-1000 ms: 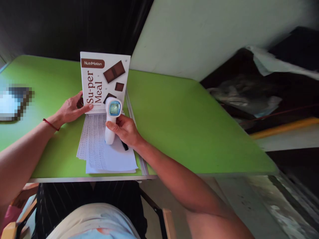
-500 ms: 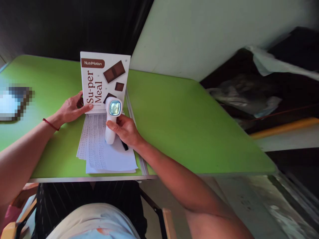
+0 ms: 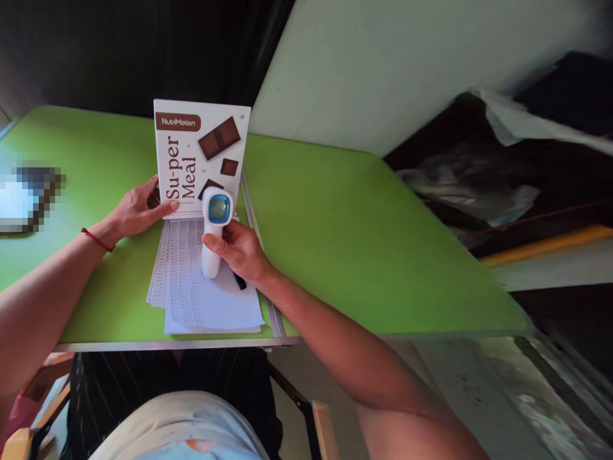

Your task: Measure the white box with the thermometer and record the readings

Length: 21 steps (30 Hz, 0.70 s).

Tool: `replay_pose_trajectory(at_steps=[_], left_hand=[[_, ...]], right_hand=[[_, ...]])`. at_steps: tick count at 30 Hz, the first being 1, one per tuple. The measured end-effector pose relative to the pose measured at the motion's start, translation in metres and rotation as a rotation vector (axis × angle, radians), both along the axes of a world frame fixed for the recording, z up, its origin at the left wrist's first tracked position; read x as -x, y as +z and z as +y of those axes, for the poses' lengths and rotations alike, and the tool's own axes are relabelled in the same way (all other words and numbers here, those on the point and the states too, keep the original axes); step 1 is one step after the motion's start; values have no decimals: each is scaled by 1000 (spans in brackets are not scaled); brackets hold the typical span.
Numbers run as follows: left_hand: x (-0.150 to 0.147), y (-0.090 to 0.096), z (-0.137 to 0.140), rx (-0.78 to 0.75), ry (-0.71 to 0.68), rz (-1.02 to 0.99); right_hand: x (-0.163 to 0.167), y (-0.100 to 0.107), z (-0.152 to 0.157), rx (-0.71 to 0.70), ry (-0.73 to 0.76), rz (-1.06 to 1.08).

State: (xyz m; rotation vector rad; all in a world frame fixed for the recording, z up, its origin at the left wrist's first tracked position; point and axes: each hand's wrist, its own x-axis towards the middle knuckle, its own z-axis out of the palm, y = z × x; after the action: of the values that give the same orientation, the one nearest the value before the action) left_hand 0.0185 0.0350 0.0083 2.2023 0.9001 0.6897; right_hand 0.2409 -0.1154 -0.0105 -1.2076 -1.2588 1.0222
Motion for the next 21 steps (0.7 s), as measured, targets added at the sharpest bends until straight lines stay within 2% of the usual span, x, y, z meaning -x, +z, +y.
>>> replay_pose_trajectory(at_steps=[6, 10, 15, 17, 21], left_hand=[[1, -2, 1, -10, -4, -8], [-1, -2, -1, 8, -6, -35], [-2, -3, 2, -46, 50, -29], [0, -4, 6, -78, 113, 13], [4, -9, 14, -133, 210, 95]], right_hand=[[2, -1, 1, -11, 2, -4], [-3, 10, -3, -64, 10, -32], [-48, 24, -9, -172, -195, -283], [-71, 23, -8, -128, -224, -404], [-93, 13, 1, 112, -337, -758]])
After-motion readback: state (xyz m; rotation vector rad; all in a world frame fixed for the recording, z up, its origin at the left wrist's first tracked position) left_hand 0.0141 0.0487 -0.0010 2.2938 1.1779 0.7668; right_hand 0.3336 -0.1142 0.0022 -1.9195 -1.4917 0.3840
